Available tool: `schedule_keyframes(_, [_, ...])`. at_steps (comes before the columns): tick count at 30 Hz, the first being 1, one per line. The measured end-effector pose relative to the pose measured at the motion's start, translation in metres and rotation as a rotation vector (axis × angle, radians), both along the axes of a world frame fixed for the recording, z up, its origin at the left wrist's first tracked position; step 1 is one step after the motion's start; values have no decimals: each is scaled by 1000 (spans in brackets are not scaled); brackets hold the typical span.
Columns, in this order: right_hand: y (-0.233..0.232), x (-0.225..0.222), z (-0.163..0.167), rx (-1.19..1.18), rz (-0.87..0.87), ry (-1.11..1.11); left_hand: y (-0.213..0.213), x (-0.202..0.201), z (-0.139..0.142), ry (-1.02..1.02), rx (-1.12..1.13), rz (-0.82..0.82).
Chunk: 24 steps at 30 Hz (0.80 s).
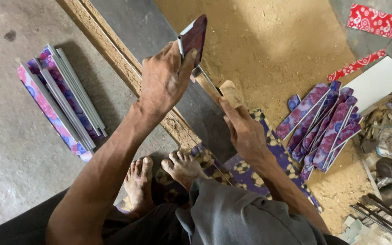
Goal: The person sits at a work area and bends decorative printed metal strips by hand over a long metal bar, tapping and pressing the strips with a wooden mallet to fold them along the edge. Finished bent strips are set on a pile beside the work area as the person takes new flat strips one at a time.
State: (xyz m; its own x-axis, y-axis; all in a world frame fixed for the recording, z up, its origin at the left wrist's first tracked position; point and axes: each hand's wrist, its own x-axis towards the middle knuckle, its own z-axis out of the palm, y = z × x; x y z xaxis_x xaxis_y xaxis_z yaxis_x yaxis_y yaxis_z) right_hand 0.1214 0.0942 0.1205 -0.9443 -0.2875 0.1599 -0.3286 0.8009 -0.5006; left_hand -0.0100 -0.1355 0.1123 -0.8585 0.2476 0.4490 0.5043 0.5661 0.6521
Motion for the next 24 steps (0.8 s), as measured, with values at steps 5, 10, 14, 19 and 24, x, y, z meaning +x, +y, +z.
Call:
schedule_keyframes(5, [-2, 2, -2, 24, -3, -35, -1, 0, 0, 7, 32, -5])
schedule_keyframes(10, [-1, -1, -4, -12, -29, -62, 1, -2, -4, -20, -2, 8])
schedule_keyframes(14, [-1, -2, -4, -21, -30, -46, 2, -2, -11, -18, -18, -13])
schedule_keyframes(19, [-4, 1, -2, -7, -66, -42, -1, -3, -19, 95, -9, 2])
schedule_keyframes(24, [-7, 3, -5, -34, -49, -14, 0, -6, -20, -54, -87, 24])
